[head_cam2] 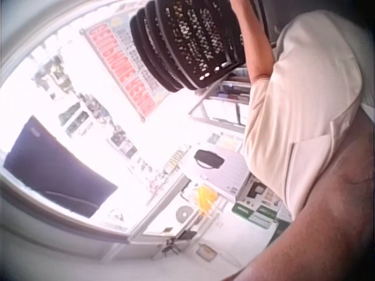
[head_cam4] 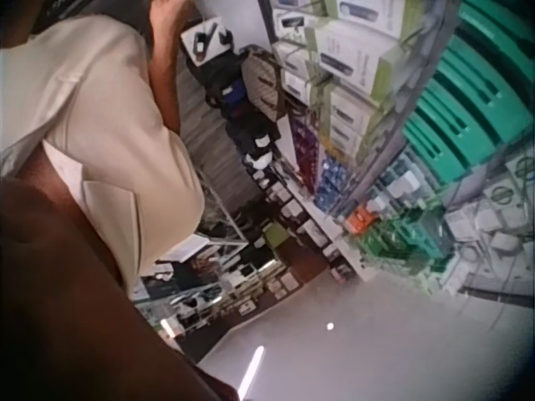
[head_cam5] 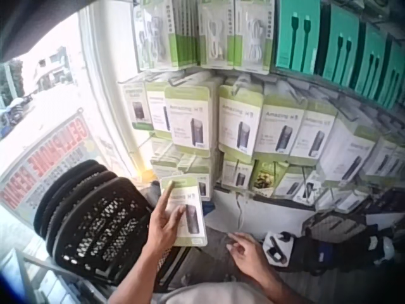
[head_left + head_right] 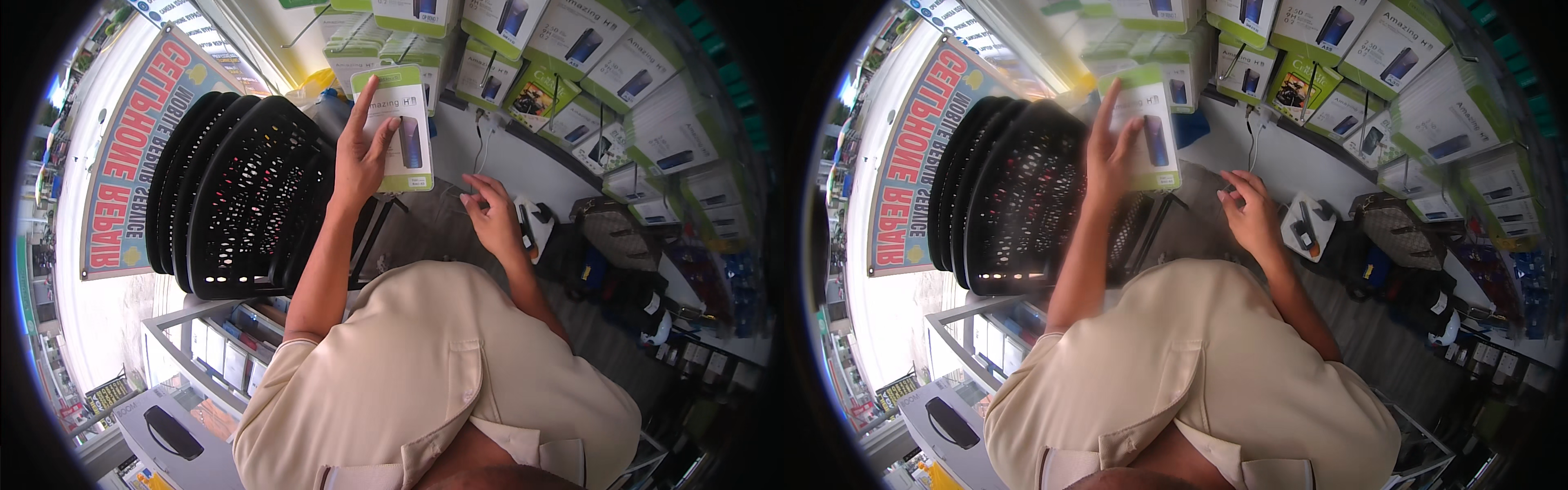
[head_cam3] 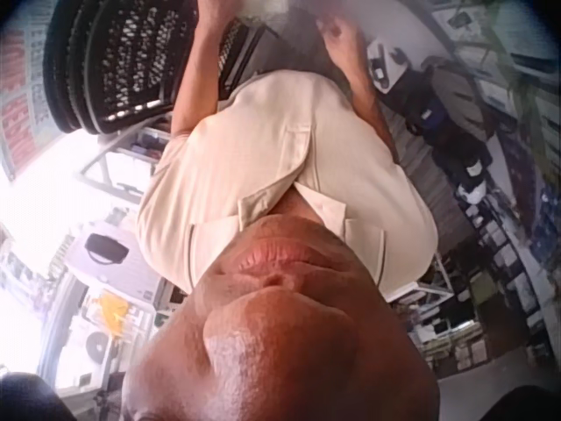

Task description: The person walks through a mobile repair shop, picks up a correction pen and writes in a ledger, then moves to a display rack and repeatedly picks up, fans, and places back multiple packaged phone accessories. The person also briefly handles a yellow phone case and a yellow paper.

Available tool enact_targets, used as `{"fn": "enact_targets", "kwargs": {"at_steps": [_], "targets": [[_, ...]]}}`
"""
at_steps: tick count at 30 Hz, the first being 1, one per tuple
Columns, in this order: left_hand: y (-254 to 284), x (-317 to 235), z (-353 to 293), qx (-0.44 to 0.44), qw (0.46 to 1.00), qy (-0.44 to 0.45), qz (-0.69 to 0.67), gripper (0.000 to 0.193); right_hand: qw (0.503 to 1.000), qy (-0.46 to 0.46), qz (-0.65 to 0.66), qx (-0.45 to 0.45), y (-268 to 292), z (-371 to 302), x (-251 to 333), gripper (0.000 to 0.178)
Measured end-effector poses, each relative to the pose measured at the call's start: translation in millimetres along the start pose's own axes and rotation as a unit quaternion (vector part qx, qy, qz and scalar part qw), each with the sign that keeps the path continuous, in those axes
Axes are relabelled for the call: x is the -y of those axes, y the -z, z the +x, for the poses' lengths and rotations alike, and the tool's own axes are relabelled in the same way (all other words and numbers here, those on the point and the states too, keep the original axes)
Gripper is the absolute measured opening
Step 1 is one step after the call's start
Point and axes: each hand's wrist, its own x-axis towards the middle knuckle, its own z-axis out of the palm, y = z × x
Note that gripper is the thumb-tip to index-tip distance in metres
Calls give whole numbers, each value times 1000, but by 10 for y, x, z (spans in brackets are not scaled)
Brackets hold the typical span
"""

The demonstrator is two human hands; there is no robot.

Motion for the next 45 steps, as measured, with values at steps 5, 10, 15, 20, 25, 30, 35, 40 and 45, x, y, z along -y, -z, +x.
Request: {"fn": "enact_targets", "kwargs": {"at_steps": [5, 10, 15, 20, 25, 30, 35, 40, 45], "targets": [[-19, -36, 71, 2, 998, 10, 57, 61, 999, 30, 21, 32, 70, 141, 121, 34], [-51, 149, 161, 8, 995, 30, 91, 60, 995, 53, 44, 74, 130, 189, 115, 32], [-200, 261, 356, -10, 958, -78, 278, 68, 985, 63, 47, 150, 90, 222, 79, 31], [-58, 91, -206, -91, 922, -108, 359, 56, 966, 31, 55, 250, -31, 258, -29, 33], [932, -585, -1720, -366, 829, 21, 422, 42, 938, 42, 101, 328, -232, 328, -93, 33], [1105, -1763, -3382, -611, 572, 159, 524, 48, 904, 46, 124, 406, -593, 386, 112, 33], [463, -2075, -4535, -664, 396, 312, 552, 58, 860, 92, 142, 481, -955, 318, 502, 35], [444, -2588, -6032, -674, 296, 443, 512, 77, 813, 115, 173, 545, -1164, 166, 793, 35], [837, -2694, -6668, -595, 426, 511, 450, 98, 790, 141, 185, 567, -1209, 54, 914, 33]]}}
